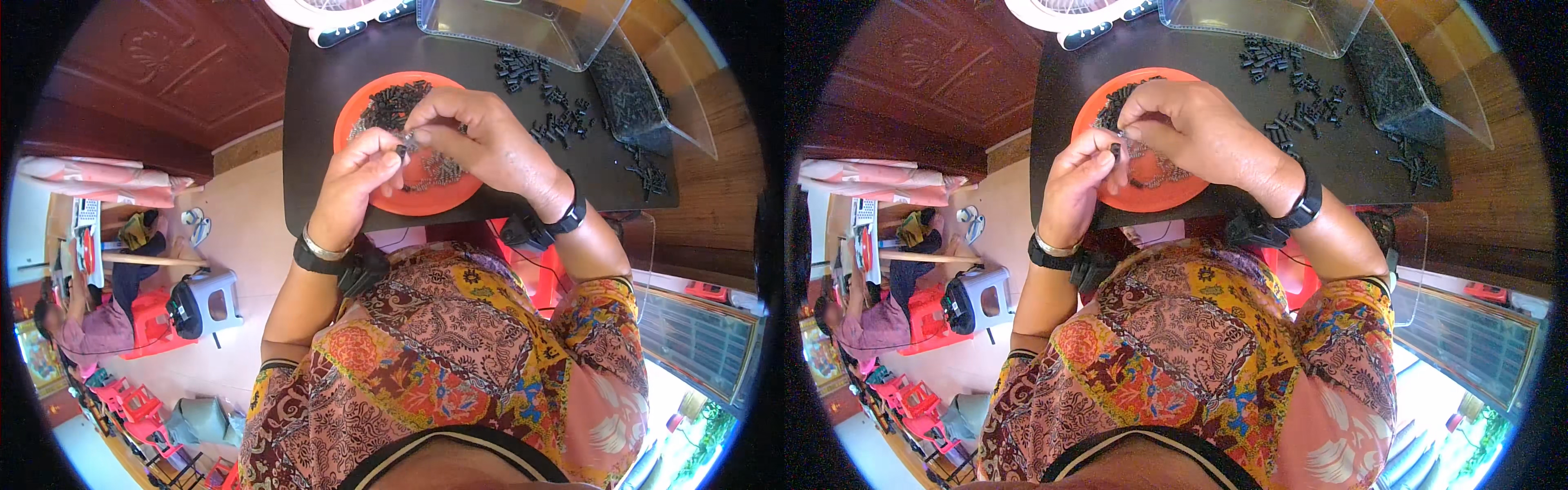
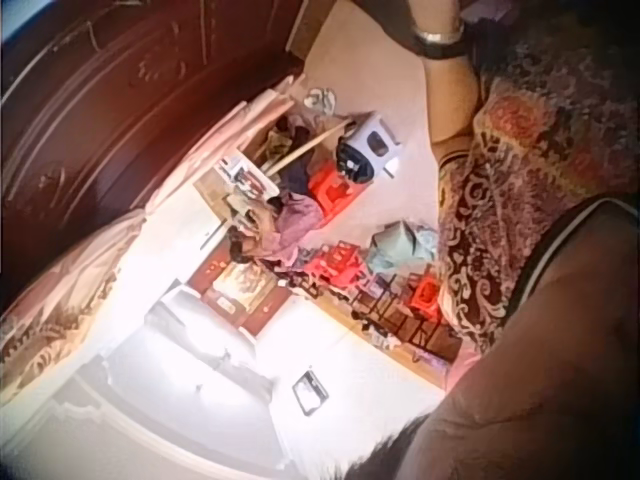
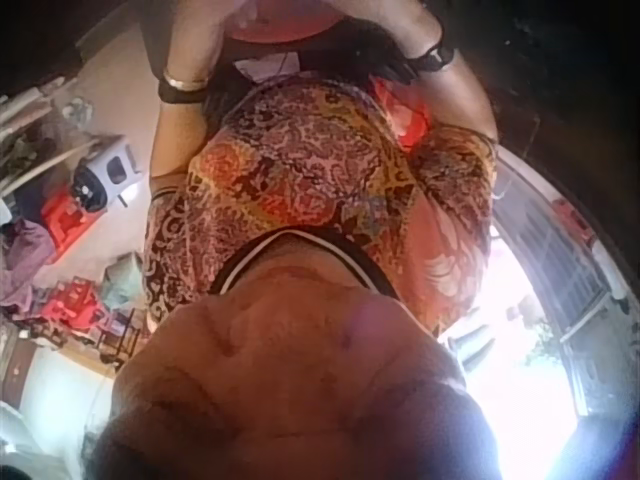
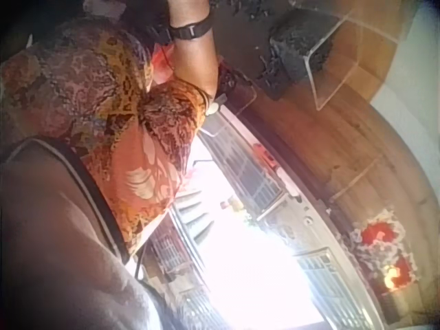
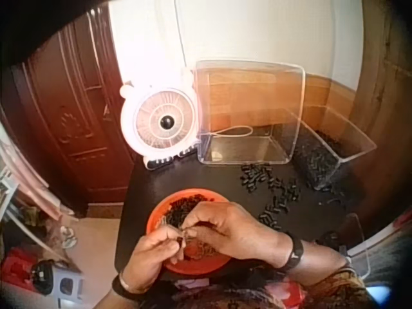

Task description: The person assembles small components by picking up plastic pieces and metal pieces from a plate and connecting them together by hand.

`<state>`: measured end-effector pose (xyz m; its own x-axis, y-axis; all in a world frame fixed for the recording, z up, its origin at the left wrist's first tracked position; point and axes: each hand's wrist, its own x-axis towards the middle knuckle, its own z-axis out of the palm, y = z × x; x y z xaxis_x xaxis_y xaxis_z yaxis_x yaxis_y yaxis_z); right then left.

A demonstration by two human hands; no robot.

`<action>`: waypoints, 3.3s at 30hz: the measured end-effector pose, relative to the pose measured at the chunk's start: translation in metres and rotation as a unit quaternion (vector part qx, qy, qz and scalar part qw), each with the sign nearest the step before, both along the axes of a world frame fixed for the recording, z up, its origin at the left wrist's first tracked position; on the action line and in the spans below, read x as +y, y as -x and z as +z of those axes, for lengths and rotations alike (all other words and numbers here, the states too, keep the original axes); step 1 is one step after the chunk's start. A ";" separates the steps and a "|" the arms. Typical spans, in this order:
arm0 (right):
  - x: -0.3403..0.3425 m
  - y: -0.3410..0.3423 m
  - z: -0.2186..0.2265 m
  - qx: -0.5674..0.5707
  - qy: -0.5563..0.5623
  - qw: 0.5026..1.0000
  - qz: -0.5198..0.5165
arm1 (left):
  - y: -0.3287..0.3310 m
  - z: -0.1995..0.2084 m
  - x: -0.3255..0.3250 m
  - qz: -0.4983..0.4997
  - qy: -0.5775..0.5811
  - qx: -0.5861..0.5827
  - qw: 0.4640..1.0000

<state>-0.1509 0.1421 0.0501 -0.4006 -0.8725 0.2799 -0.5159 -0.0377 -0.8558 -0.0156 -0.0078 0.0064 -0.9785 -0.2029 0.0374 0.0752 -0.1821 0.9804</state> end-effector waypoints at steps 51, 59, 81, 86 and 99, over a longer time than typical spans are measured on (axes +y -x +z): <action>-0.007 0.009 -0.004 -0.298 0.050 0.953 0.001 | 0.003 -0.001 0.016 0.022 -0.147 0.043 0.988; -0.005 0.001 -0.004 -0.314 0.075 0.946 0.011 | 0.009 0.007 0.021 0.021 -0.144 0.049 0.988; -0.007 -0.014 -0.019 -0.230 0.138 0.963 0.006 | 0.010 0.002 0.032 0.048 -0.113 0.086 0.989; -0.005 -0.020 -0.017 -0.188 0.185 0.964 0.024 | 0.010 0.006 0.029 0.064 -0.176 0.082 0.979; -0.007 -0.022 -0.018 0.116 0.143 0.980 -0.070 | 0.004 -0.001 0.032 0.084 -0.226 0.067 0.968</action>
<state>-0.1284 0.1347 0.0319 -0.4072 -0.6865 0.6025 -0.7120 -0.1745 -0.6801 -0.0196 0.0241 0.0055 -0.9231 -0.3832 0.0315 0.2611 -0.5648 0.7828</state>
